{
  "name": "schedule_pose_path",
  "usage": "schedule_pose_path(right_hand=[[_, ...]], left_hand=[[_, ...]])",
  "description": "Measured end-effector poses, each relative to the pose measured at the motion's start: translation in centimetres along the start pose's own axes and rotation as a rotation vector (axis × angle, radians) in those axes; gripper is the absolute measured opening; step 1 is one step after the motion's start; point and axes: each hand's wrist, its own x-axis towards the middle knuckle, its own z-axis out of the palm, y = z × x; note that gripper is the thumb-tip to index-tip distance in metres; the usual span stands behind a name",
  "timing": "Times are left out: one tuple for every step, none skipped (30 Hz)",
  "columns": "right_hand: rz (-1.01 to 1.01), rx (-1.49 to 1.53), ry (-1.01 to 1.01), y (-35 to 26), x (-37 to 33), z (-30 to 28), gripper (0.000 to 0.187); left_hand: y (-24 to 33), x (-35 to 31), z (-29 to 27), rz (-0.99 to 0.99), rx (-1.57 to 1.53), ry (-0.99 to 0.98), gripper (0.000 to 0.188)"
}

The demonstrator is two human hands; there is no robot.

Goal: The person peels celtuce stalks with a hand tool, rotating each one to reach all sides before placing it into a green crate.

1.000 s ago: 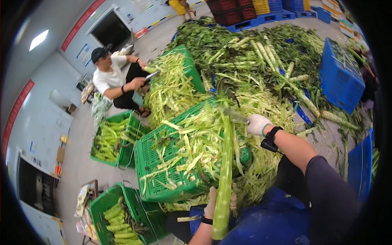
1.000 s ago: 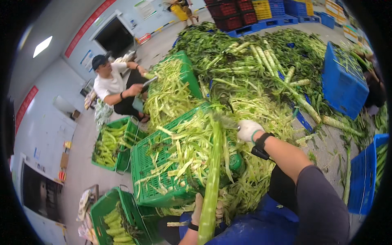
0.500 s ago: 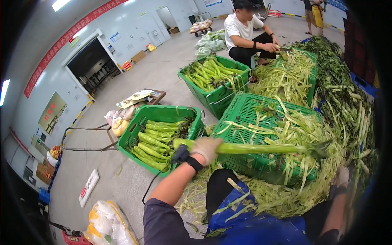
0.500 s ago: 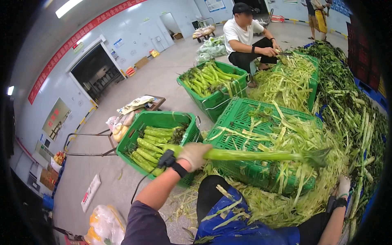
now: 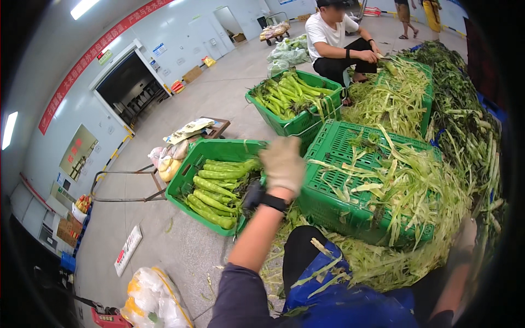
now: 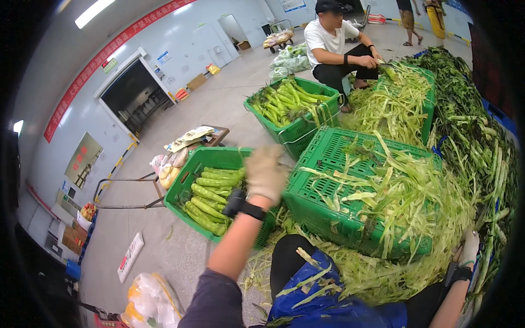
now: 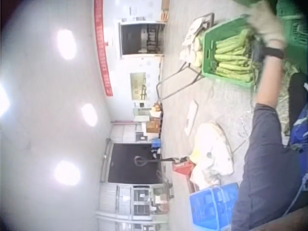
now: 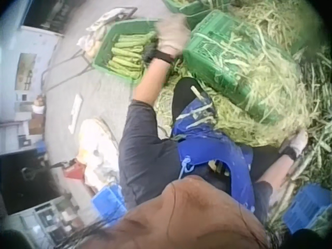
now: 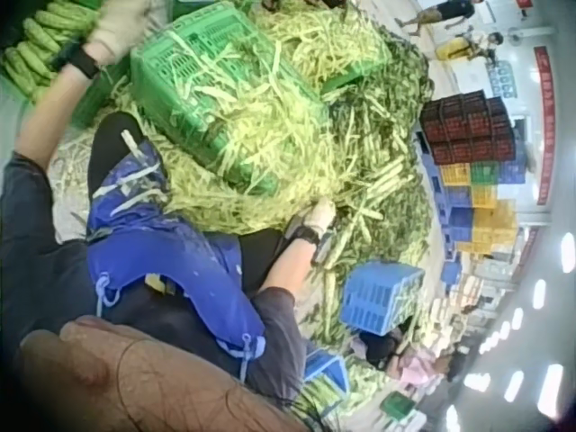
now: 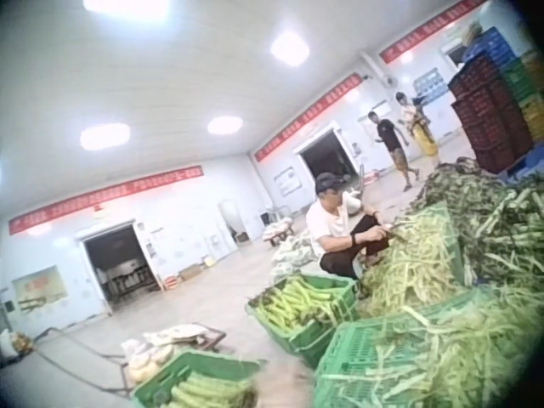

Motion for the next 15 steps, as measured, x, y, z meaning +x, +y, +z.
schedule_pose_path(right_hand=[[-0.008, -0.059, -0.013, -0.5, 0.6, -0.5, 0.013], [0.001, -0.061, 0.006, -1.3, 0.5, -0.9, 0.013], [-0.013, -0.056, 0.007, -2.4, 0.2, -1.0, 0.013], [-0.031, -0.051, 0.029, -2.9, -0.6, -2.4, 0.013], [-0.086, -0.014, 0.013, -1.9, 0.7, -5.5, 0.013], [-0.048, -0.084, 0.044, -1.2, 2.3, -10.0, 0.012], [-0.038, -0.208, 0.105, -3.2, -0.4, -9.6, 0.010], [0.000, -0.202, 0.139, -2.6, -0.6, -10.2, 0.009], [0.032, -0.206, 0.202, -2.7, -1.4, -11.7, 0.010], [0.106, -0.281, 0.223, -2.8, -2.4, -12.2, 0.008], [0.171, -0.540, 0.216, -3.8, -3.6, -12.2, 0.015], [0.226, -0.388, 0.393, -2.2, -3.5, -13.8, 0.006], [0.193, -0.309, 0.409, -3.2, -4.1, -12.2, 0.005], [0.252, -0.327, 0.459, -3.2, -4.8, -14.0, 0.012], [0.264, -0.279, 0.547, -2.0, -5.3, -16.9, 0.022]], left_hand=[[2.6, -1.0, 1.6, 0.152, -0.201, 0.076, 0.042], [6.6, -1.7, 1.5, 0.174, -0.276, -0.098, 0.047], [10.4, -2.8, 2.1, 0.241, -0.323, -0.104, 0.050], [13.7, -4.1, 2.8, 0.323, -0.385, -0.112, 0.053], [16.3, -4.9, 3.4, 0.360, -0.409, -0.124, 0.053], [19.7, -5.9, 4.0, 0.461, -0.482, -0.203, 0.054], [23.0, -7.4, 4.5, 0.570, -0.545, -0.293, 0.055], [24.8, -9.3, 6.2, 0.582, -0.541, -0.317, 0.055], [26.9, -11.0, 7.8, 0.638, -0.582, -0.344, 0.055], [28.3, -11.9, 8.1, 0.702, -0.529, -0.419, 0.055], [29.1, -12.5, 9.2, 0.744, -0.603, -0.484, 0.053], [30.3, -11.9, 7.7, 0.764, -0.598, -0.577, 0.052], [30.3, -12.2, 8.4, 0.737, -0.625, -0.503, 0.051], [30.7, -13.4, 10.1, 0.781, -0.545, -0.333, 0.052], [31.8, -13.5, 10.4, 0.817, -0.520, -0.342, 0.054]])
